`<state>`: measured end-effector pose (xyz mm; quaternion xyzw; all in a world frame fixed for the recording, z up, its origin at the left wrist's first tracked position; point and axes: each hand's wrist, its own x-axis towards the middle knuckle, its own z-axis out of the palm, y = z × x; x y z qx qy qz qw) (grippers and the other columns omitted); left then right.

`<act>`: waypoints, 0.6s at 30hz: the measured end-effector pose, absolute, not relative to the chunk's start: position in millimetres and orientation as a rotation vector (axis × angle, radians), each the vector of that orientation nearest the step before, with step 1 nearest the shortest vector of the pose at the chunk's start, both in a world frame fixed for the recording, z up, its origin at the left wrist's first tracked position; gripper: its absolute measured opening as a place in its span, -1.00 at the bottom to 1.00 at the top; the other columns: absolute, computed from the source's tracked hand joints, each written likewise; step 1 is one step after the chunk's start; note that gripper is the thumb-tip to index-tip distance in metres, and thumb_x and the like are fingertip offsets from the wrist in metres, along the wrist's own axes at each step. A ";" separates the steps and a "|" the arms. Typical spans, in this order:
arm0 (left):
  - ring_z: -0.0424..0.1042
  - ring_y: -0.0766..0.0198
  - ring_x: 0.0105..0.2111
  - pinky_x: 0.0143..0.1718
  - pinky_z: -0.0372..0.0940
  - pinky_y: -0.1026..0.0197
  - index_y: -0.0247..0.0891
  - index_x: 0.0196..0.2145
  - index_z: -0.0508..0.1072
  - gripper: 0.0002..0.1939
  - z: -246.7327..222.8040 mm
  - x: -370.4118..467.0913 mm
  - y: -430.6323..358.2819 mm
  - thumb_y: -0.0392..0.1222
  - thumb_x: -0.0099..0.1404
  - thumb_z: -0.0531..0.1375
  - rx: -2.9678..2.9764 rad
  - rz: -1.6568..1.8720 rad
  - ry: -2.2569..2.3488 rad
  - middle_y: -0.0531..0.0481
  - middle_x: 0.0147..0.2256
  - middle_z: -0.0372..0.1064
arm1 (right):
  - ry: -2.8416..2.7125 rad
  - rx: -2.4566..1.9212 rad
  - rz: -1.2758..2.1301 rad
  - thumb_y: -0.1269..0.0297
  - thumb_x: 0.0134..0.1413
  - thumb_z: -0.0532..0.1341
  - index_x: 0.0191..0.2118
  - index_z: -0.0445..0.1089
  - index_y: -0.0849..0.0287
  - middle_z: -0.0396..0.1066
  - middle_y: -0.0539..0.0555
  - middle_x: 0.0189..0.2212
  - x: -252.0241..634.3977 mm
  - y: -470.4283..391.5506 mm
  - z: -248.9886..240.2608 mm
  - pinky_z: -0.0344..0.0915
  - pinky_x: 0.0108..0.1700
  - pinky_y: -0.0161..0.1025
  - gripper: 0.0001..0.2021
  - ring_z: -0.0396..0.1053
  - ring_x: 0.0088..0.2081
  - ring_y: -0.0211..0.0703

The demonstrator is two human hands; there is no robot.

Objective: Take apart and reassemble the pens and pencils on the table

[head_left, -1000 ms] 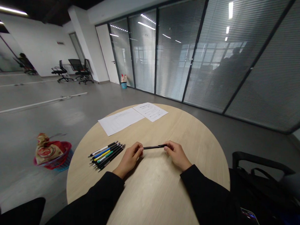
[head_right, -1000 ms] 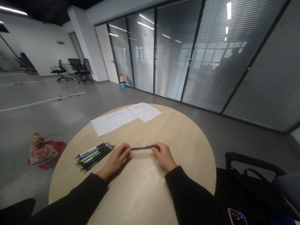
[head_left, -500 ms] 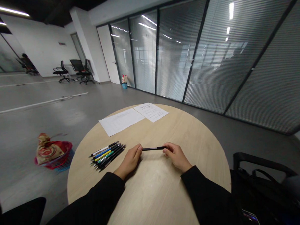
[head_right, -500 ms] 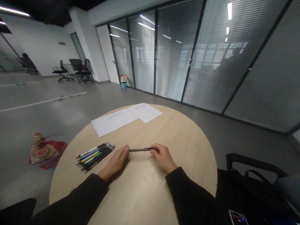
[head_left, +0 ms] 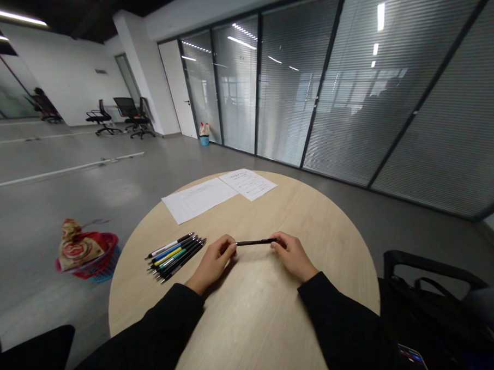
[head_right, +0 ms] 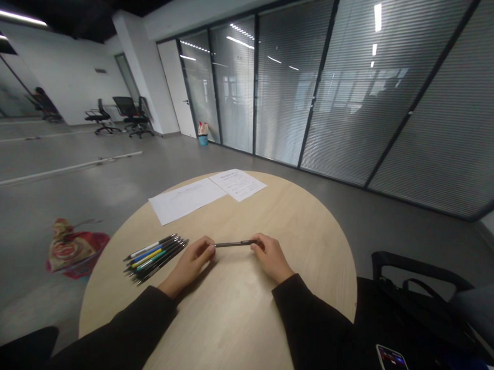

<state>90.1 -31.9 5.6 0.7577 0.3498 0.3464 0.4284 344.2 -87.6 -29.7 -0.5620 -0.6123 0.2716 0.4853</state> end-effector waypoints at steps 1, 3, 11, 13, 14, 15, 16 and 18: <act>0.33 0.27 -0.45 -0.33 0.22 0.24 -0.23 -0.43 0.37 -0.65 6.9 90.2 -32.2 0.07 0.38 0.12 1.911 0.848 0.893 0.06 -0.49 0.35 | -1.508 -1.372 0.646 0.27 0.14 0.18 -0.18 0.50 0.15 0.45 0.01 -0.39 344.4 -87.9 -29.3 0.22 -0.31 -0.26 -0.81 0.33 -0.39 -0.17; 0.28 0.29 -0.51 -0.39 0.19 0.24 -0.24 -0.52 0.35 -0.56 7.8 90.7 -32.8 0.09 0.40 0.07 1.926 0.798 0.944 0.06 -0.56 0.32 | -1.569 -1.366 0.611 0.31 0.16 0.16 -0.14 0.51 0.15 0.50 0.05 -0.30 344.3 -88.9 -27.7 0.27 -0.22 -0.23 -0.79 0.38 -0.31 -0.13; 0.37 0.28 -0.45 -0.36 0.25 0.24 -0.22 -0.18 0.37 -0.70 1.8 92.4 -32.2 0.05 0.30 0.22 1.795 0.922 0.868 0.09 -0.42 0.36 | -1.689 -1.352 0.523 0.36 0.23 0.14 -0.15 0.52 0.16 0.54 0.12 -0.19 346.2 -90.1 -22.7 0.31 -0.04 -0.16 -0.79 0.45 -0.15 -0.07; 0.36 0.28 -0.43 -0.34 0.24 0.24 -0.24 -0.27 0.38 -0.73 2.7 91.9 -31.9 0.04 0.32 0.19 1.839 0.907 0.876 0.07 -0.42 0.36 | -1.687 -1.357 0.517 0.37 0.23 0.14 -0.16 0.52 0.15 0.54 0.11 -0.19 346.5 -90.0 -22.4 0.31 -0.03 -0.16 -0.80 0.45 -0.15 -0.07; 0.34 0.28 -0.45 -0.35 0.23 0.24 -0.25 -0.36 0.37 -0.70 3.1 91.6 -31.8 0.05 0.35 0.16 1.867 0.889 0.905 0.07 -0.46 0.34 | -1.688 -1.358 0.516 0.37 0.23 0.14 -0.16 0.52 0.15 0.54 0.11 -0.19 346.5 -90.0 -22.4 0.31 -0.03 -0.16 -0.81 0.45 -0.15 -0.07; 0.31 0.29 -0.48 -0.37 0.21 0.24 -0.25 -0.43 0.35 -0.65 3.3 91.4 -31.7 0.06 0.37 0.13 1.891 0.869 0.940 0.07 -0.51 0.31 | -1.688 -1.357 0.516 0.38 0.23 0.15 -0.17 0.52 0.14 0.54 0.10 -0.20 346.4 -90.0 -22.4 0.31 -0.03 -0.16 -0.81 0.46 -0.15 -0.07; 0.28 0.30 -0.50 -0.40 0.19 0.25 -0.25 -0.47 0.34 -0.61 3.1 91.3 -31.6 0.08 0.39 0.10 1.904 0.855 0.968 0.08 -0.54 0.28 | -1.689 -1.354 0.517 0.38 0.23 0.15 -0.16 0.51 0.14 0.54 0.10 -0.20 346.3 -90.1 -22.4 0.32 -0.03 -0.16 -0.81 0.46 -0.15 -0.07; 0.26 0.31 -0.53 -0.42 0.18 0.25 -0.25 -0.42 0.37 -0.63 2.0 91.2 -31.4 0.08 0.39 0.09 1.886 0.856 0.974 0.11 -0.55 0.26 | -1.692 -1.344 0.520 0.38 0.23 0.14 -0.16 0.51 0.14 0.54 0.10 -0.20 346.1 -90.2 -22.3 0.32 -0.03 -0.16 -0.81 0.46 -0.14 -0.07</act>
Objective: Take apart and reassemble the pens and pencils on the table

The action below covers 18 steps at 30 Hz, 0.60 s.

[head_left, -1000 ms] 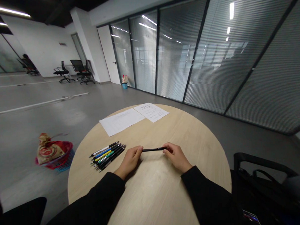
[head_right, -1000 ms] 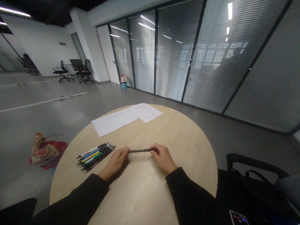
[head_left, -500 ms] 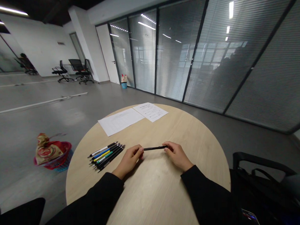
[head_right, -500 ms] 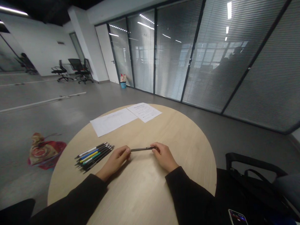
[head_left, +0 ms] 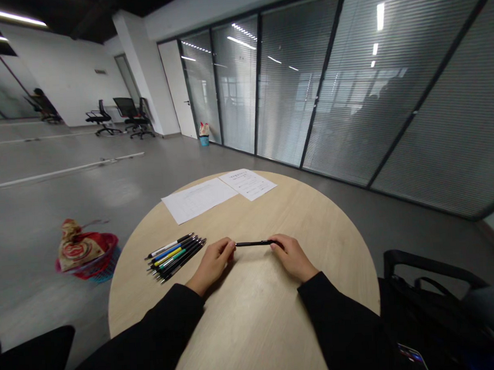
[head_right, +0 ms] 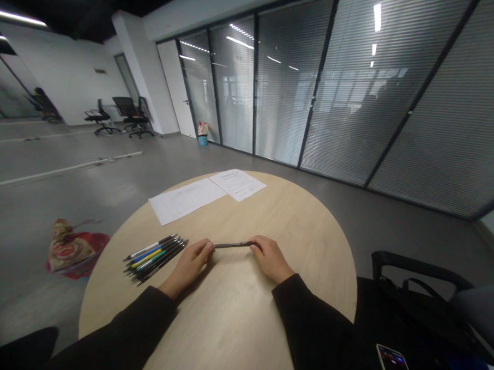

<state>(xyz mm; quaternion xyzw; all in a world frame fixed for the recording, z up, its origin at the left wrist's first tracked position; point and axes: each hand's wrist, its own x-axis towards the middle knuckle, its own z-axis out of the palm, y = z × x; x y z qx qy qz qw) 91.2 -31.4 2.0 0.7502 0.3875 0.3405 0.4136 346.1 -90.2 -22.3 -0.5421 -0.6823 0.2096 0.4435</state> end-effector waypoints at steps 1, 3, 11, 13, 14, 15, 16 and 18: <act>0.28 0.31 -0.52 -0.41 0.20 0.25 -0.25 -0.33 0.40 -0.68 1.4 91.2 -31.3 0.07 0.38 0.11 1.864 0.877 0.952 0.11 -0.52 0.29 | -1.691 -1.341 0.521 0.38 0.23 0.14 -0.16 0.51 0.14 0.54 0.10 -0.20 346.1 -90.2 -22.3 0.32 -0.03 -0.16 -0.80 0.46 -0.14 -0.07; 0.33 0.29 -0.46 -0.38 0.23 0.25 -0.24 -0.18 0.39 -0.71 0.7 91.2 -31.1 0.04 0.33 0.18 1.839 0.921 0.902 0.10 -0.44 0.34 | -1.686 -1.344 0.521 0.38 0.23 0.14 -0.15 0.51 0.15 0.54 0.10 -0.20 345.9 -90.5 -22.0 0.32 -0.04 -0.16 -0.80 0.46 -0.14 -0.07; 0.27 0.31 -0.51 -0.42 0.20 0.26 -0.26 -0.37 0.39 -0.65 4.5 92.6 -32.6 0.09 0.36 0.13 1.814 0.902 0.931 0.10 -0.52 0.27 | -1.680 -1.340 0.528 0.39 0.22 0.14 -0.15 0.52 0.15 0.54 0.10 -0.20 345.2 -91.1 -20.6 0.31 -0.04 -0.16 -0.80 0.45 -0.15 -0.08; 0.33 0.30 -0.47 -0.40 0.24 0.26 -0.25 -0.20 0.40 -0.68 4.1 93.1 -33.0 0.07 0.30 0.21 1.758 0.934 0.870 0.09 -0.45 0.32 | -1.674 -1.342 0.525 0.39 0.22 0.14 -0.15 0.52 0.15 0.54 0.10 -0.20 345.2 -91.1 -20.8 0.31 -0.04 -0.17 -0.80 0.45 -0.15 -0.08; 0.35 0.29 -0.45 -0.38 0.25 0.26 -0.24 -0.17 0.39 -0.67 3.9 93.2 -33.0 0.06 0.28 0.24 1.754 0.940 0.859 0.09 -0.43 0.34 | -1.672 -1.343 0.522 0.39 0.22 0.14 -0.15 0.52 0.15 0.54 0.10 -0.20 345.2 -91.1 -20.8 0.31 -0.04 -0.16 -0.80 0.45 -0.15 -0.08; 0.36 0.29 -0.44 -0.37 0.25 0.26 -0.25 -0.19 0.40 -0.68 3.6 93.1 -33.0 0.05 0.27 0.24 1.767 0.938 0.865 0.08 -0.43 0.35 | -1.673 -1.343 0.520 0.39 0.22 0.14 -0.15 0.52 0.15 0.54 0.10 -0.20 345.2 -91.1 -20.6 0.31 -0.04 -0.16 -0.80 0.45 -0.15 -0.08; 0.35 0.29 -0.44 -0.37 0.24 0.25 -0.26 -0.24 0.40 -0.70 3.3 92.9 -32.9 0.05 0.29 0.23 1.786 0.928 0.882 0.07 -0.45 0.35 | -1.675 -1.343 0.518 0.38 0.23 0.14 -0.15 0.52 0.15 0.54 0.10 -0.20 345.2 -91.2 -20.4 0.31 -0.04 -0.16 -0.80 0.45 -0.15 -0.08; 0.32 0.31 -0.48 -0.38 0.22 0.25 -0.26 -0.36 0.39 -0.68 2.5 92.4 -32.6 0.06 0.35 0.16 1.819 0.899 0.927 0.08 -0.51 0.33 | -1.680 -1.339 0.520 0.38 0.23 0.14 -0.15 0.52 0.15 0.54 0.10 -0.20 345.2 -91.2 -20.0 0.32 -0.04 -0.16 -0.80 0.45 -0.16 -0.08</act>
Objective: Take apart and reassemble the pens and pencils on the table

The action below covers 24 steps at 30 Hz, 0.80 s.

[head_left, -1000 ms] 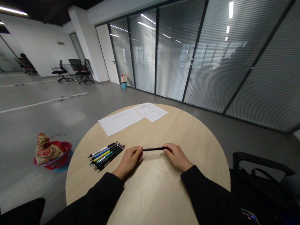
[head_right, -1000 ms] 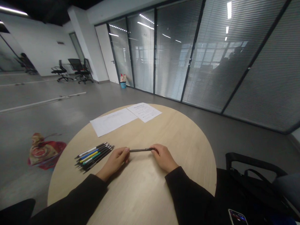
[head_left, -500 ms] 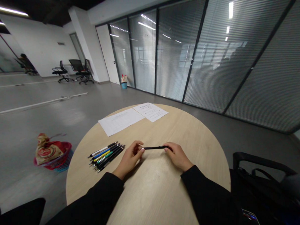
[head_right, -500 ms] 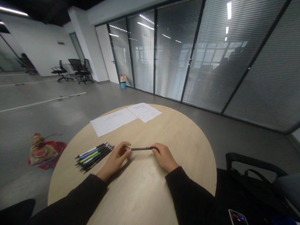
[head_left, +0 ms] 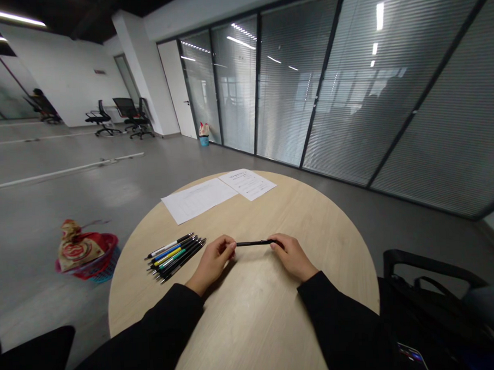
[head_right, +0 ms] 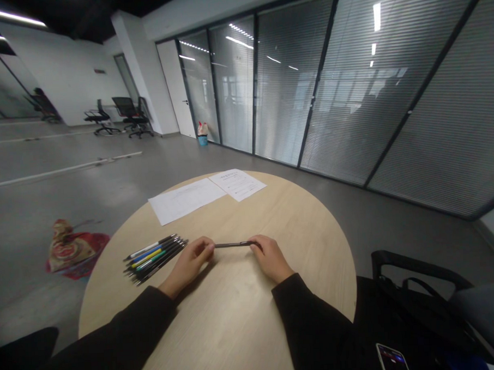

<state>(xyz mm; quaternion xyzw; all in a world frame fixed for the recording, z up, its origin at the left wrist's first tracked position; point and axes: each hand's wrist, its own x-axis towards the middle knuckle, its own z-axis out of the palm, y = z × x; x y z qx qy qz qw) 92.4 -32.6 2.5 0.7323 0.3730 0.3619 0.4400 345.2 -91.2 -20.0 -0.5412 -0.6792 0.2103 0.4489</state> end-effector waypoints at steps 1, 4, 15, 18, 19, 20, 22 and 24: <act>0.30 0.31 -0.50 -0.39 0.21 0.25 -0.26 -0.39 0.38 -0.66 1.8 92.3 -32.5 0.07 0.37 0.13 1.819 0.892 0.940 0.08 -0.53 0.31 | -1.684 -1.335 0.523 0.38 0.23 0.14 -0.15 0.52 0.14 0.54 0.10 -0.20 345.2 -91.2 -20.0 0.32 -0.04 -0.16 -0.79 0.45 -0.16 -0.08; 0.33 0.30 -0.48 -0.38 0.24 0.25 -0.24 -0.24 0.39 -0.70 -1.0 92.7 -31.9 0.07 0.37 0.13 1.756 0.918 0.909 0.10 -0.50 0.33 | -1.682 -1.330 0.520 0.38 0.22 0.14 -0.15 0.52 0.15 0.54 0.10 -0.21 345.7 -90.8 -20.9 0.32 -0.06 -0.17 -0.79 0.45 -0.17 -0.09; 0.27 0.32 -0.52 -0.40 0.21 0.26 -0.24 -0.43 0.34 -0.65 3.6 92.0 -32.9 0.06 0.39 0.10 1.836 0.930 0.989 0.10 -0.54 0.28 | -1.667 -1.344 0.526 0.37 0.21 0.14 -0.15 0.53 0.13 0.54 0.09 -0.21 346.9 -90.3 -22.5 0.32 -0.06 -0.18 -0.79 0.45 -0.17 -0.09; 0.35 0.31 -0.45 -0.37 0.27 0.26 -0.23 -0.31 0.35 -0.73 0.0 92.8 -31.2 0.04 0.33 0.18 1.753 1.004 0.958 0.08 -0.45 0.34 | -1.662 -1.351 0.519 0.37 0.21 0.14 -0.15 0.52 0.15 0.54 0.09 -0.23 347.5 -90.3 -21.6 0.31 -0.07 -0.18 -0.79 0.44 -0.19 -0.10; 0.37 0.30 -0.43 -0.35 0.28 0.25 -0.23 -0.29 0.34 -0.74 -1.6 93.0 -30.1 0.03 0.30 0.21 1.724 1.021 0.950 0.07 -0.42 0.35 | -1.657 -1.357 0.518 0.37 0.21 0.14 -0.15 0.52 0.15 0.53 0.09 -0.23 347.8 -90.2 -21.4 0.31 -0.07 -0.18 -0.79 0.44 -0.19 -0.10; 0.38 0.30 -0.42 -0.34 0.30 0.25 -0.23 -0.27 0.34 -0.74 -3.3 93.1 -28.8 0.01 0.28 0.23 1.700 1.033 0.945 0.07 -0.41 0.36 | -1.651 -1.363 0.519 0.37 0.21 0.14 -0.15 0.52 0.16 0.53 0.09 -0.22 348.2 -90.1 -21.3 0.31 -0.07 -0.17 -0.79 0.44 -0.19 -0.09; 0.40 0.29 -0.41 -0.33 0.31 0.24 -0.23 -0.27 0.34 -0.74 -6.1 92.5 -25.8 -0.01 0.24 0.25 1.675 1.054 0.943 0.07 -0.40 0.36 | -1.638 -1.375 0.526 0.36 0.20 0.13 -0.15 0.52 0.16 0.53 0.09 -0.22 349.2 -89.8 -21.5 0.31 -0.08 -0.17 -0.78 0.44 -0.19 -0.09; 0.39 0.29 -0.42 -0.34 0.29 0.24 -0.24 -0.27 0.35 -0.74 -7.9 90.8 -23.2 -0.02 0.23 0.25 1.694 1.086 0.966 0.07 -0.40 0.35 | -1.624 -1.385 0.529 0.35 0.20 0.13 -0.15 0.52 0.16 0.53 0.10 -0.23 350.7 -89.4 -22.2 0.32 -0.09 -0.16 -0.78 0.44 -0.19 -0.08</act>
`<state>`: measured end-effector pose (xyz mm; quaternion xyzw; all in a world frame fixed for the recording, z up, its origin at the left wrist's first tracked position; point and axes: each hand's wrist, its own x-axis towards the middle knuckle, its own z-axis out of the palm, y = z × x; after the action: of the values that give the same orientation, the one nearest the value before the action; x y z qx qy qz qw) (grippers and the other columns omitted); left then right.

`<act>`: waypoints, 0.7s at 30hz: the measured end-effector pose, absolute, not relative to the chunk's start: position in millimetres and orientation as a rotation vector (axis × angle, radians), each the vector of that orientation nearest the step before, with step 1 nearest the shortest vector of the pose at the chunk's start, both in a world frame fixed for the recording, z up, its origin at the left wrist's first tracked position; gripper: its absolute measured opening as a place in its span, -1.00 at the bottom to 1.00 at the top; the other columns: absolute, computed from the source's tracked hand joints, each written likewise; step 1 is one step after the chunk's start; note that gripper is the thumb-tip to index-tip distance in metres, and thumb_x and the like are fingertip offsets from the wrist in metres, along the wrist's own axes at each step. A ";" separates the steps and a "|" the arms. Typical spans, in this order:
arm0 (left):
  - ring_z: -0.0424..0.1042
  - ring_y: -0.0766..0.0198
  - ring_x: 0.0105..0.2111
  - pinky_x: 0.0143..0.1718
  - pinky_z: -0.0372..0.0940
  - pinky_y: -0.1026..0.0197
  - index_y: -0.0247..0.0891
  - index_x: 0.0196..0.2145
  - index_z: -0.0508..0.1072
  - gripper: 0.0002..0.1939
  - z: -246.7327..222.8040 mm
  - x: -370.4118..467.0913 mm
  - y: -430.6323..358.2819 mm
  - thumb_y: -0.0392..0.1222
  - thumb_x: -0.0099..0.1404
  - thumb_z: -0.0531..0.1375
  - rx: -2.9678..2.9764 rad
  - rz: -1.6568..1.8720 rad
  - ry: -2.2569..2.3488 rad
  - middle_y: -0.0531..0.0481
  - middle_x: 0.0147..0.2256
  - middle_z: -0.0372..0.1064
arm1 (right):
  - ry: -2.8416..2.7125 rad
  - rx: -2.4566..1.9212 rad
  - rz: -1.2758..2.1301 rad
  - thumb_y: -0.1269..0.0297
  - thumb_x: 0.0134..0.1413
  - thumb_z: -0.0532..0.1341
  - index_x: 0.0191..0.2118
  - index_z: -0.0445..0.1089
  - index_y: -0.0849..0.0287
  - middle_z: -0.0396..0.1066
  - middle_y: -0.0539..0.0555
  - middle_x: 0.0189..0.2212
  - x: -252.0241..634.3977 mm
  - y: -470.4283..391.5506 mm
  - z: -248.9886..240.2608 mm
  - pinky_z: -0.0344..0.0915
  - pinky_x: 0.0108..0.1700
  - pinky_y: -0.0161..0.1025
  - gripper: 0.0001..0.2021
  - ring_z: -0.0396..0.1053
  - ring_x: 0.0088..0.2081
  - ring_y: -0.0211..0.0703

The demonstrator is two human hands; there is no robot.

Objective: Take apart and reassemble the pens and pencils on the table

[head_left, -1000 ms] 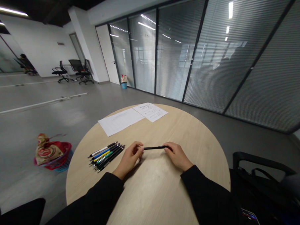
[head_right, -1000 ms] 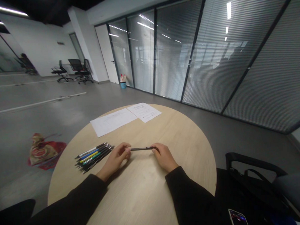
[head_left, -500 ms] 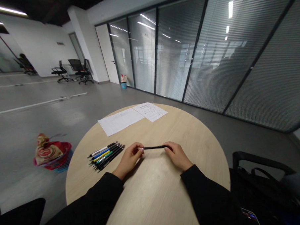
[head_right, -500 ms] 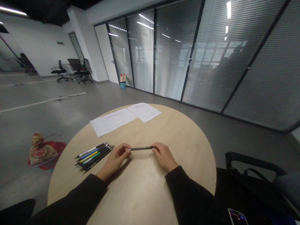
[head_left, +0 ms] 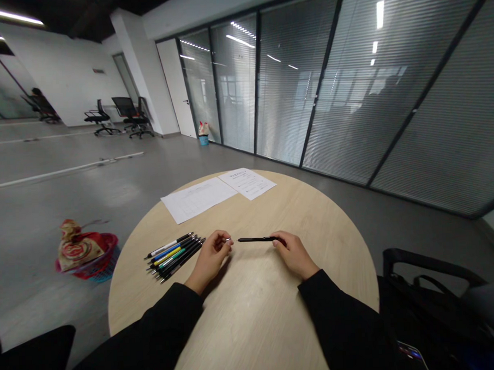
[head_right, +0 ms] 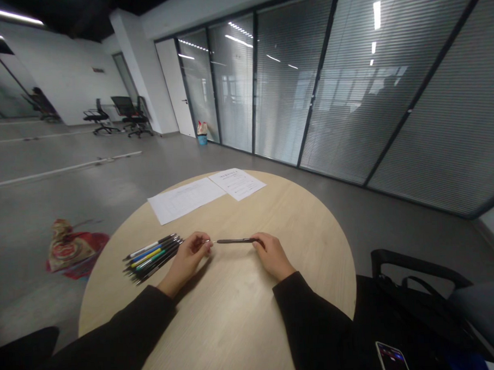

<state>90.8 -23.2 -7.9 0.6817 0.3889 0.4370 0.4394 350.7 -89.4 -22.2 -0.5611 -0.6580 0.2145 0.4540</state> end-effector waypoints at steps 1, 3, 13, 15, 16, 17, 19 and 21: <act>0.38 0.29 -0.43 -0.35 0.28 0.25 -0.24 -0.26 0.36 -0.76 -8.3 89.7 -22.4 -0.04 0.23 0.24 1.730 1.096 0.993 0.07 -0.41 0.35 | -1.615 -1.388 0.527 0.35 0.19 0.13 -0.15 0.52 0.16 0.54 0.10 -0.23 351.7 -89.1 -22.7 0.32 -0.09 -0.16 -0.78 0.44 -0.19 -0.08; 0.34 0.29 -0.45 -0.38 0.25 0.24 -0.23 -0.26 0.38 -0.81 -8.6 87.5 -22.1 -0.08 0.25 0.20 1.870 1.064 1.060 0.08 -0.43 0.34 | -1.597 -1.391 0.520 0.35 0.19 0.13 -0.14 0.52 0.16 0.54 0.10 -0.22 353.8 -88.5 -23.9 0.32 -0.09 -0.17 -0.77 0.44 -0.19 -0.08; 0.41 0.06 -0.21 -0.11 0.30 0.04 -0.23 -0.27 0.47 -0.81 -19.6 83.5 -18.9 -0.21 0.37 0.06 2.498 0.687 1.028 -0.16 -0.26 0.43 | -1.602 -1.403 0.520 0.35 0.18 0.14 -0.14 0.53 0.17 0.54 0.10 -0.21 357.3 -88.0 -25.9 0.31 -0.07 -0.17 -0.76 0.44 -0.19 -0.08; 0.41 0.05 -0.19 -0.11 0.30 0.04 -0.23 -0.24 0.48 -0.79 -19.6 83.2 -18.8 -0.22 0.38 0.04 2.507 0.678 1.019 -0.16 -0.24 0.43 | -1.606 -1.404 0.527 0.36 0.18 0.14 -0.14 0.53 0.17 0.54 0.09 -0.22 356.9 -88.1 -25.5 0.32 -0.08 -0.18 -0.76 0.44 -0.20 -0.09; 0.41 0.06 -0.19 -0.11 0.30 0.05 -0.23 -0.23 0.48 -0.79 -19.1 83.0 -19.3 -0.22 0.38 0.04 2.502 0.677 1.014 -0.16 -0.23 0.42 | -1.608 -1.404 0.529 0.37 0.18 0.14 -0.14 0.53 0.17 0.54 0.09 -0.22 356.7 -88.2 -25.3 0.32 -0.08 -0.17 -0.77 0.44 -0.19 -0.09; 0.41 0.06 -0.19 -0.11 0.31 0.05 -0.23 -0.22 0.48 -0.80 -18.5 82.8 -19.9 -0.23 0.38 0.05 2.492 0.680 1.014 -0.16 -0.22 0.42 | -1.609 -1.403 0.532 0.37 0.18 0.13 -0.14 0.53 0.17 0.54 0.10 -0.22 356.5 -88.2 -25.3 0.32 -0.07 -0.17 -0.77 0.45 -0.19 -0.09; 0.42 0.08 -0.20 -0.12 0.31 0.06 -0.23 -0.16 0.46 -0.82 -17.2 82.5 -21.2 -0.23 0.35 0.08 2.460 0.703 1.028 -0.14 -0.22 0.41 | -1.605 -1.401 0.533 0.37 0.18 0.13 -0.14 0.53 0.16 0.54 0.10 -0.22 356.2 -88.1 -25.4 0.32 -0.07 -0.17 -0.77 0.45 -0.18 -0.08; 0.42 0.09 -0.22 -0.13 0.31 0.07 -0.24 -0.08 0.43 -0.78 -15.7 82.4 -22.3 -0.21 0.33 0.12 2.419 0.755 1.060 -0.12 -0.22 0.40 | -1.605 -1.396 0.535 0.37 0.18 0.13 -0.15 0.53 0.16 0.54 0.10 -0.21 356.0 -87.8 -25.7 0.32 -0.06 -0.17 -0.77 0.45 -0.17 -0.08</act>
<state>82.4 -22.3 -15.7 0.8635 0.3785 0.2696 0.1960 356.0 -87.8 -25.7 -0.5661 -0.6511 0.2171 0.4566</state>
